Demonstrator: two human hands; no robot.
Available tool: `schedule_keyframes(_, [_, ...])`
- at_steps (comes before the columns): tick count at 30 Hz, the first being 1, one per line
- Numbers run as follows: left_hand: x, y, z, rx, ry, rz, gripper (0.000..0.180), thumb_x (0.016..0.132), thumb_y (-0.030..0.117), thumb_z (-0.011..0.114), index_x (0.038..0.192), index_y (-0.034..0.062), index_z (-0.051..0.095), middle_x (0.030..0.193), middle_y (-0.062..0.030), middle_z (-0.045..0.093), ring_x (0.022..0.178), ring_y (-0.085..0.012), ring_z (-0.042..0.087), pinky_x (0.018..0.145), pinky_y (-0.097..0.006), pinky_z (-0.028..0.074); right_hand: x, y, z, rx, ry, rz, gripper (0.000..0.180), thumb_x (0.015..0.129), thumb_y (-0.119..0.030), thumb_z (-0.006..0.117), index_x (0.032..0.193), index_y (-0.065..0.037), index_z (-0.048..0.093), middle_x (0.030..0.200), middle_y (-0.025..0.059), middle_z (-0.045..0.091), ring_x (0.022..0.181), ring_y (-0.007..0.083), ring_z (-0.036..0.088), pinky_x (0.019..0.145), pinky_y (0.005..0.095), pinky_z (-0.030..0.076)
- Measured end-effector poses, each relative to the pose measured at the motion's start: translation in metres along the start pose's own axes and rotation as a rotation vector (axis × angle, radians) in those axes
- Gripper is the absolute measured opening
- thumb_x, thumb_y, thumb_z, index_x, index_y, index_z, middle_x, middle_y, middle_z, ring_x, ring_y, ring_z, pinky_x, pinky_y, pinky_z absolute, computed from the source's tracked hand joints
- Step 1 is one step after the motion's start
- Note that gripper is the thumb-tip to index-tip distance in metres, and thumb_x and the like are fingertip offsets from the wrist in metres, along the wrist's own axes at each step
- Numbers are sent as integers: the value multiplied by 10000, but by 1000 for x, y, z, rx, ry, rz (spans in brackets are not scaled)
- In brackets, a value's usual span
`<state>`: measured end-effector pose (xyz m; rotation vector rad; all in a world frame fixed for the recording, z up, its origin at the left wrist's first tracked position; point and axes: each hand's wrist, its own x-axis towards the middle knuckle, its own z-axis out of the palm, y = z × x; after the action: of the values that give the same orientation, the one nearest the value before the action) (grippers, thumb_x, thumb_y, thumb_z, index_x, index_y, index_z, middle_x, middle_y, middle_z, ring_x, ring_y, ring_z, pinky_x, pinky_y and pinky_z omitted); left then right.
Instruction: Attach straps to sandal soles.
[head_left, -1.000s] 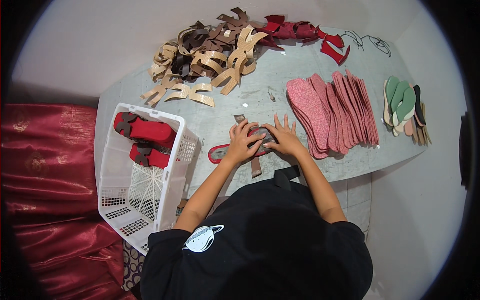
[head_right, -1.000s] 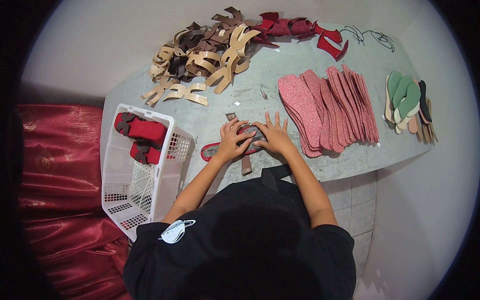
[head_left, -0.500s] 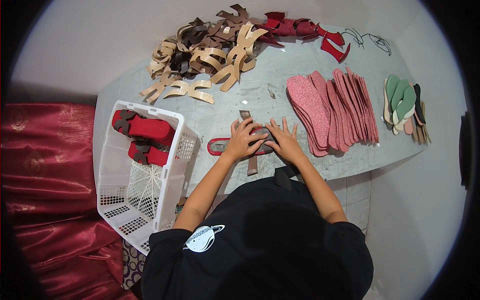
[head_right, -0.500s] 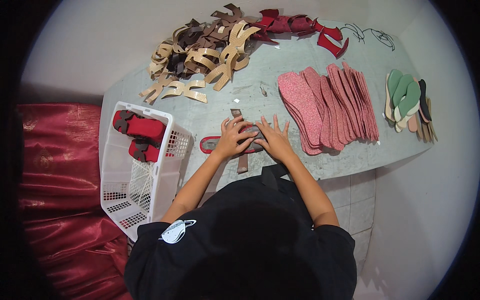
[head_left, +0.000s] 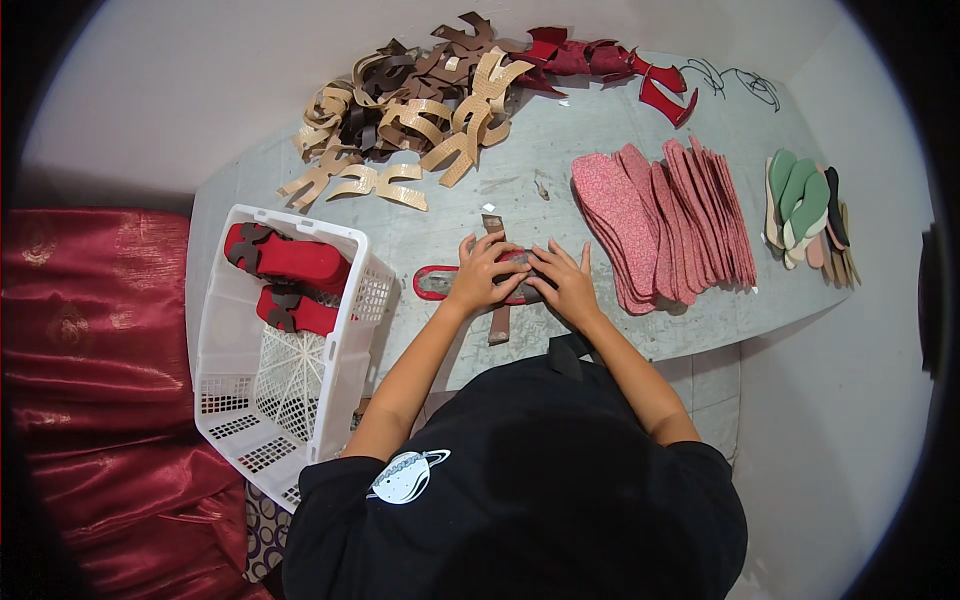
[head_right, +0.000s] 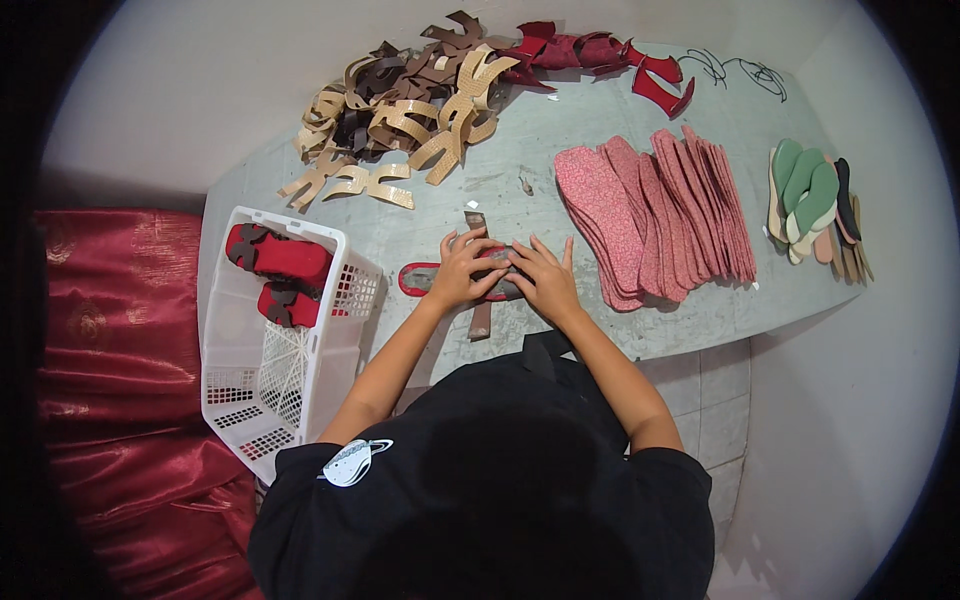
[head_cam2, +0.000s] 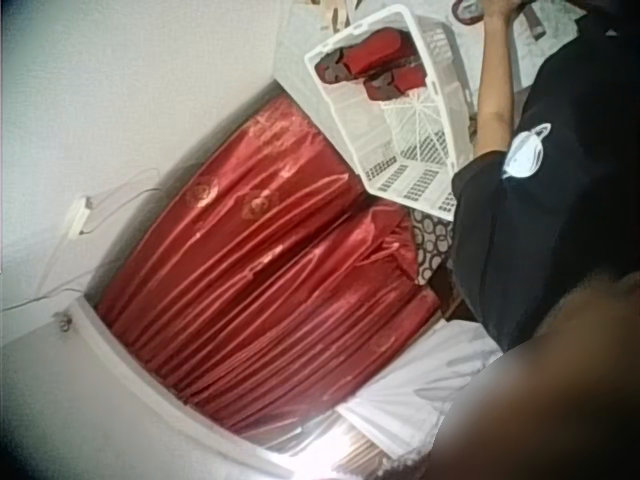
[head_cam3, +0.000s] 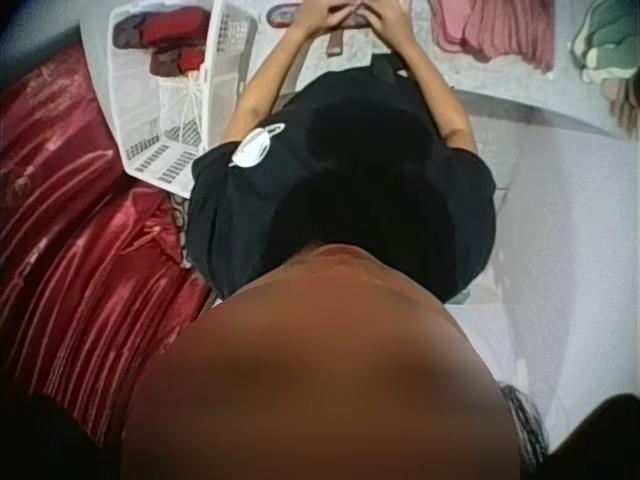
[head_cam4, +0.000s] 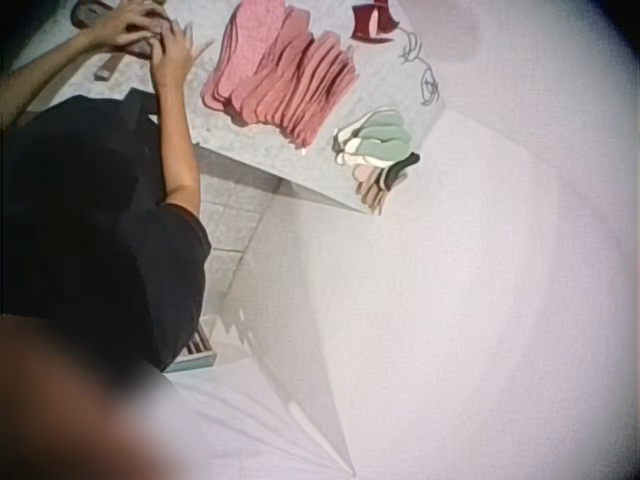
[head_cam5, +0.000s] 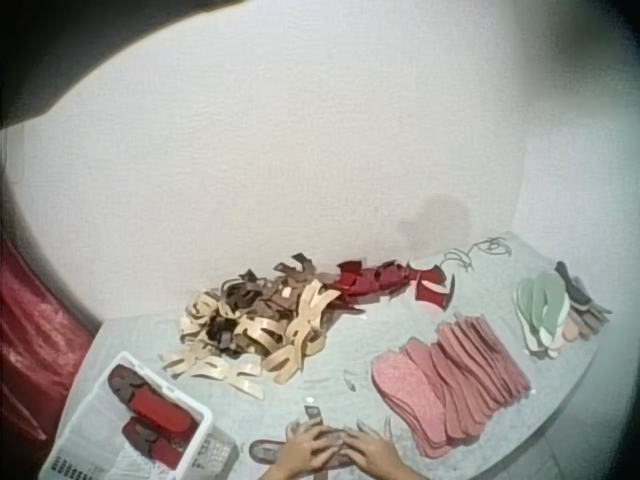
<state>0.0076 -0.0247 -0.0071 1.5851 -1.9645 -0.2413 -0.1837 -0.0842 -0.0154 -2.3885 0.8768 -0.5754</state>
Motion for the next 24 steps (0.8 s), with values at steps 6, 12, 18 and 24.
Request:
schedule_keyframes(6, [-1,-1,-1,-65,-26,-86,147,723,317,687,807,198,707,1112,18,583,1189,-256,410,1000,-521,164,-3,-4,0,-10,-8,14,477,774,-376,631,1212,-202,555,1325,-27,456,1304,305,302,992,673,-33])
schedule_keyframes(12, [0,0,0,-102,6,-108,156,700,319,712,783,187,709,1121,17,580,1188,-253,407,999,-491,175,-2,-4,3,0,-3,73,491,771,-405,615,1227,-238,543,1310,-39,460,1315,319,270,986,676,-54])
schedule_keyframes(18, [2,-7,1,-229,146,-213,238,688,234,728,905,148,678,1108,-46,563,1109,-257,457,947,-404,288,-3,-4,5,-23,13,59,457,779,-408,602,1206,-252,560,1304,-40,466,1315,321,269,977,683,-61])
schedule_keyframes(24, [4,-29,16,-449,460,-406,456,748,121,679,1162,41,507,1068,-101,543,1007,-215,503,855,-330,402,-4,-4,5,-28,41,41,437,786,-405,596,1190,-239,575,1300,-42,471,1316,319,270,978,680,-65])
